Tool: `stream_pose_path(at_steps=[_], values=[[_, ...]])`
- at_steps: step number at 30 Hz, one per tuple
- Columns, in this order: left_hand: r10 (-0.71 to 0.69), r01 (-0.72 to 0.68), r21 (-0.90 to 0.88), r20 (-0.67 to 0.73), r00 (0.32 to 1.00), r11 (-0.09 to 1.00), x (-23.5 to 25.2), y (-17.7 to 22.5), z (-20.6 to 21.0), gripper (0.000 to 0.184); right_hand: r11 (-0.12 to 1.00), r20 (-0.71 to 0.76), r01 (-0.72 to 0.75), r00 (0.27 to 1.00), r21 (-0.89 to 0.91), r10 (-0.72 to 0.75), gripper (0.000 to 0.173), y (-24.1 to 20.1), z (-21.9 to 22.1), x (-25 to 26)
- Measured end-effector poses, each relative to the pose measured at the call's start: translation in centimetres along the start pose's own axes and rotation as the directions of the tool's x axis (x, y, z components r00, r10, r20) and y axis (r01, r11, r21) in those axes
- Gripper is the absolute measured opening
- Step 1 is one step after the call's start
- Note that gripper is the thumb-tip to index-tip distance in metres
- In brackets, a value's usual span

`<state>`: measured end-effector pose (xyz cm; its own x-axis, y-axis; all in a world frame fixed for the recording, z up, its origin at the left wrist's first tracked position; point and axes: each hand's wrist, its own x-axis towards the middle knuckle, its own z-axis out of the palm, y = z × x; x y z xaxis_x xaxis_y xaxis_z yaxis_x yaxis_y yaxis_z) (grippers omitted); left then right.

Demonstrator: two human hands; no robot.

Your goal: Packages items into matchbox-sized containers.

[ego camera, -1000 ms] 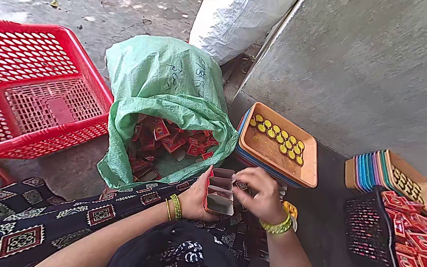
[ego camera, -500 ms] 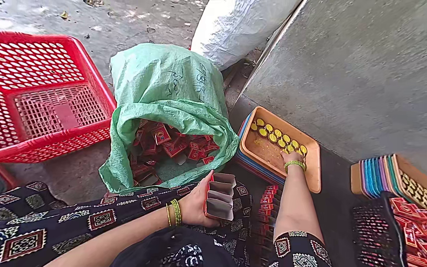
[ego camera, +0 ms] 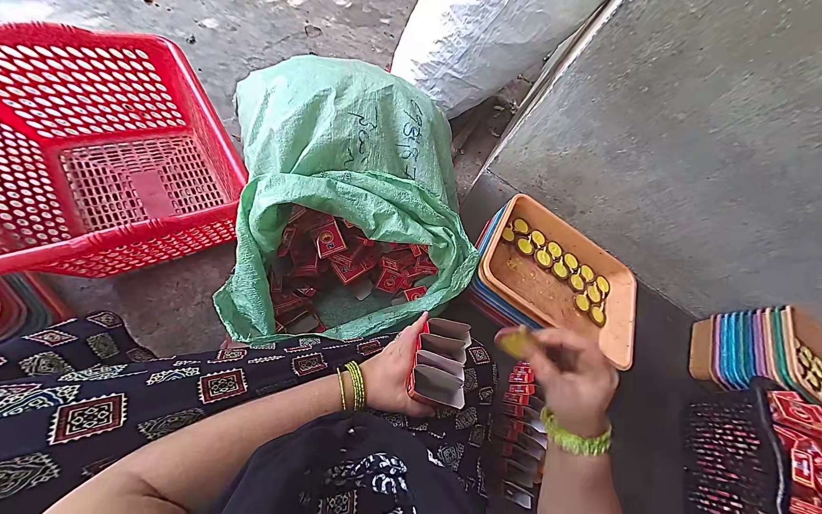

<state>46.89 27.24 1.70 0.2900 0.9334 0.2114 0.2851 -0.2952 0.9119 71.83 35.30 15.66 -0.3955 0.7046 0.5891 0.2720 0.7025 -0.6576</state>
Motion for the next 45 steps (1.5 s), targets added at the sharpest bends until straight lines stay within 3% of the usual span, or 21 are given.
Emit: stream_pose_path(at_steps=[2,4,8,13,16,20,24,28,31,35,37,39,42,45], values=[[0.022,-0.022,0.008,-0.016,1.000,1.000,-0.1,0.2,0.1,0.153,0.990,0.098,0.099,0.989,0.102,-0.109,0.019,-3.8,1.8,-2.4],[0.073,-0.072,0.034,-0.032,0.997,0.997,-0.4,0.4,0.2,0.149,0.981,0.189,0.169,0.965,0.093,-0.184,0.015,-5.5,3.3,-4.4],[0.182,-0.175,0.113,-0.058,0.982,0.978,-0.9,0.9,0.2,0.141,0.933,0.348,0.250,0.925,-0.259,-0.151,0.008,-6.0,4.7,-6.5],[0.233,-0.230,0.114,-0.018,0.972,0.966,-1.0,1.3,0.1,0.140,0.943,0.247,0.029,0.967,-0.332,0.057,0.047,-6.3,4.3,-7.2],[0.189,-0.195,0.130,0.057,0.980,0.972,-0.8,2.1,-0.2,0.135,0.940,0.314,-0.101,0.926,-0.327,0.208,0.062,-5.3,4.1,-7.0],[0.251,-0.262,0.155,0.090,0.964,0.952,-0.8,2.2,-0.1,0.130,0.932,0.380,-0.259,0.860,-0.253,0.342,0.056,-4.6,4.4,-7.3],[0.353,-0.364,0.169,0.091,0.931,0.916,-0.9,2.4,0.9,0.138,0.947,0.369,-0.266,0.874,-0.182,0.317,0.049,-4.5,3.6,-7.6],[0.294,-0.292,-0.031,0.112,0.949,0.956,-1.0,3.9,1.8,0.153,0.969,0.368,-0.243,0.906,0.053,0.207,0.038,-1.7,1.3,-9.2],[0.259,-0.227,-0.209,0.140,0.956,0.951,-0.9,4.7,2.5,0.159,0.862,0.316,-0.394,0.902,0.318,0.295,0.036,0.9,-0.8,-11.7],[0.201,-0.158,-0.256,0.155,0.967,0.954,-0.7,4.6,2.8,0.155,0.700,0.136,-0.521,0.838,0.489,0.529,0.036,2.4,-4.1,-13.4],[0.160,-0.125,-0.229,0.141,0.977,0.965,-0.7,4.2,2.5,0.152,0.747,-0.008,-0.537,0.810,0.392,0.587,0.037,4.0,-6.2,-13.3],[0.107,-0.083,-0.206,0.104,0.989,0.975,-0.5,4.1,2.1,0.146,0.813,-0.072,-0.566,0.813,0.137,0.578,0.040,6.7,-8.3,-12.8],[0.073,-0.070,-0.166,0.012,0.997,0.984,-0.2,3.6,1.4,0.135,0.787,0.002,-0.542,0.823,-0.296,0.568,0.047,12.2,-9.8,-12.3],[0.053,-0.059,-0.125,-0.052,0.997,0.990,0.1,3.1,0.5,0.125,0.696,0.101,-0.523,0.760,-0.492,0.642,0.050,16.2,-9.0,-11.4]])
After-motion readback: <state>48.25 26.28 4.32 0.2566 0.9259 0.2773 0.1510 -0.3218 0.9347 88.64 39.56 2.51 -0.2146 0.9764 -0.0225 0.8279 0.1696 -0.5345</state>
